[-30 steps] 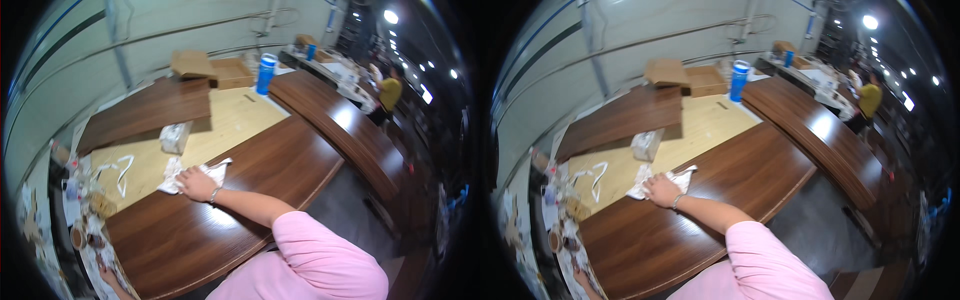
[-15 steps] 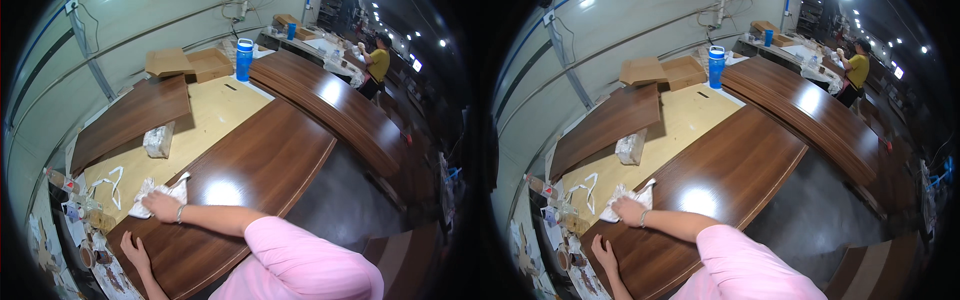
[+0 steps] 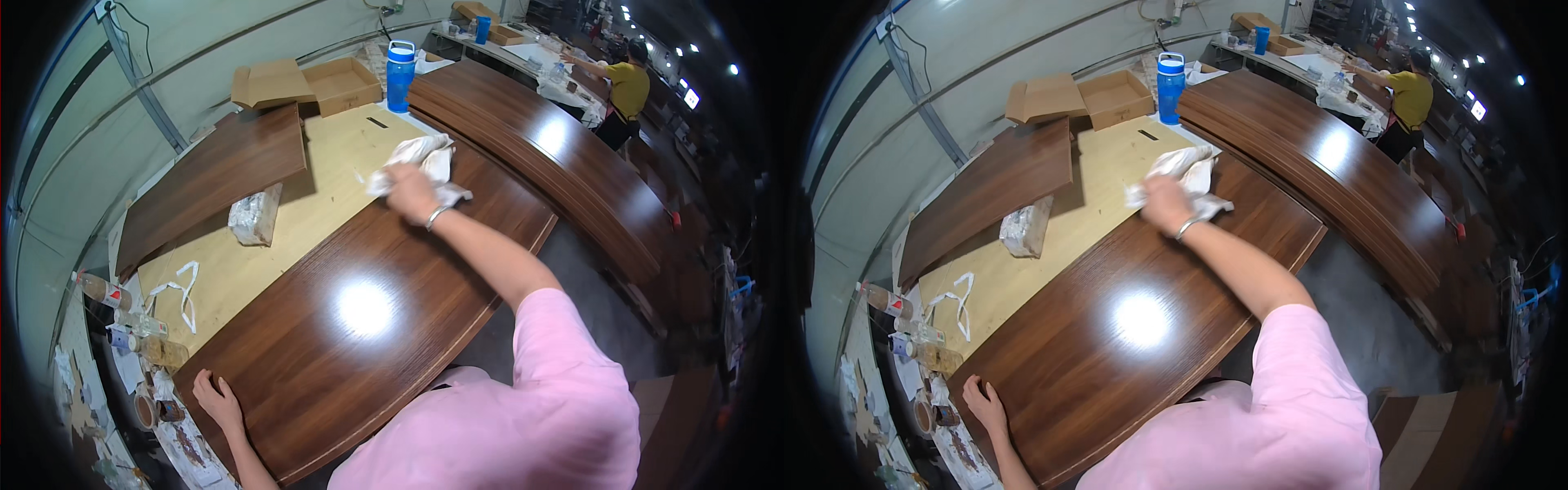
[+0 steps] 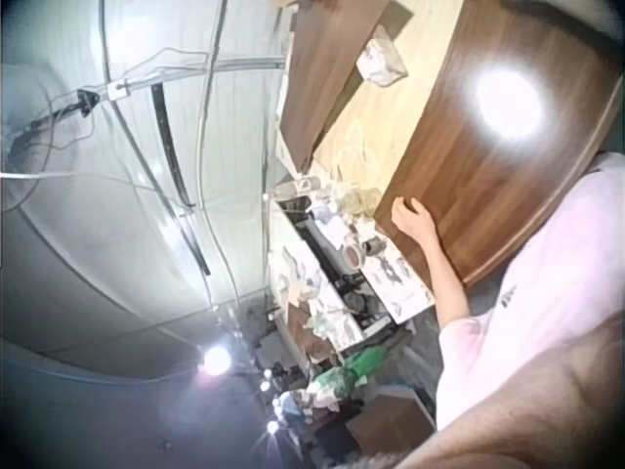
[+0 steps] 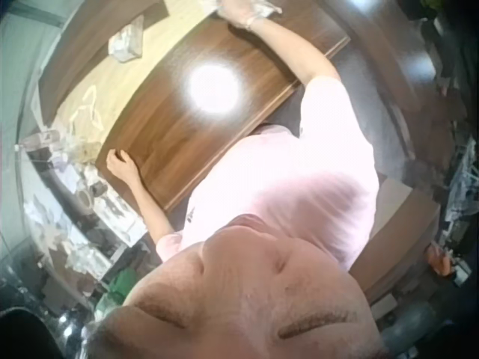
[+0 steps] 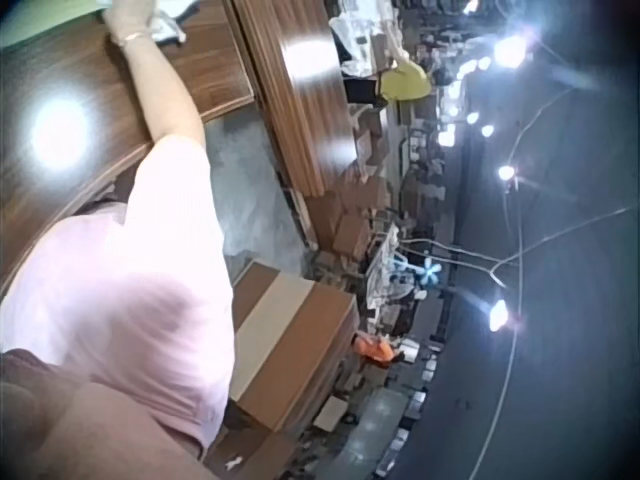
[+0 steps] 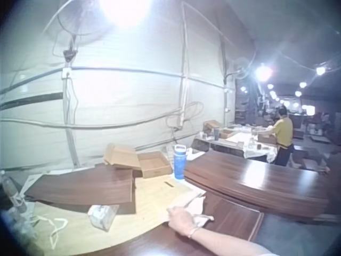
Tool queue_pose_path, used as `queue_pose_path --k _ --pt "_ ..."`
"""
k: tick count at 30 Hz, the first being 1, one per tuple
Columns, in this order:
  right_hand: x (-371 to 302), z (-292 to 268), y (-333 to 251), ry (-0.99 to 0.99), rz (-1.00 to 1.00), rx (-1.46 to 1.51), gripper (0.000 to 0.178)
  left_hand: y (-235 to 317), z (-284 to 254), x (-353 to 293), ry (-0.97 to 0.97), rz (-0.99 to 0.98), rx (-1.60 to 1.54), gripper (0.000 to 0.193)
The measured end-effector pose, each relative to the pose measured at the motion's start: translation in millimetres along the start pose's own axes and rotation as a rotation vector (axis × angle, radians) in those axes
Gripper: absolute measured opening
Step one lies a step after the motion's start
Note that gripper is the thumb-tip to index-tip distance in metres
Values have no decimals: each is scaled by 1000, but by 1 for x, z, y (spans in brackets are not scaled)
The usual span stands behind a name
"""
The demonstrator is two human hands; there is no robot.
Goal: The person wipes and polishes large dark wood panels using a white cloth and a liquid from a bottle. They move the cloth across the surface in broad strokes, turn the panels over, and use a small sanding block on the edges.
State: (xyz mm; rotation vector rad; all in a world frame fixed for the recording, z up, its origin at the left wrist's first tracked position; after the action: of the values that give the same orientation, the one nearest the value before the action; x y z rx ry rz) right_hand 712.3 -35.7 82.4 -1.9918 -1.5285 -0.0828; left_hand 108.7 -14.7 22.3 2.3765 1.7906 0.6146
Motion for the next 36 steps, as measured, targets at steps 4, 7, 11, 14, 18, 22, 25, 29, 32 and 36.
queue_pose_path --k 4,7,11,14,18,22,25,29,32,36 --pt "-62 88 -146 -461 -458 200 35 -1 -1 -2 -7 12 18 29" --pt "-76 111 -148 -363 -515 74 38 -5 -1 -5 -10 12 33 28" --pt "-34 82 -41 -307 -352 107 31 2 -2 -4 -28 -8 53 28" --pt "-3 39 62 -249 -208 -84 27 0 -3 -5 -35 -33 76 28" --pt "19 -20 182 -25 -32 -109 21 0 0 -4 -27 -38 105 28" --pt "27 -45 240 133 390 438 24 -6 4 -3 -19 -65 116 28" --pt "45 -67 212 -112 293 916 27 -2 -4 -5 -7 -54 158 28" --pt "46 -76 198 -37 145 164 53 -2 0 -5 -13 -72 157 28" --pt "23 21 145 -465 -23 -308 51 3 7 0 -25 -80 142 28" --pt "-2 58 66 -349 -289 -146 35 7 10 2 1 -42 198 29"
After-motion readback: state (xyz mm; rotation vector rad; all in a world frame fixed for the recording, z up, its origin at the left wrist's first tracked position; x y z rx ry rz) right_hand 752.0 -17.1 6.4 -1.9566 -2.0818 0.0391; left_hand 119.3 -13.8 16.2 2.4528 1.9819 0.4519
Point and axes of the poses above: each hand's wrist, its own x-axis towards the middle knuckle, its own z-axis out of the palm, y = z × x, the point moved 9 cm from there along x, towards the middle knuckle, and after that the axes turned 10 degrees about -y, right-handed, at the moved point
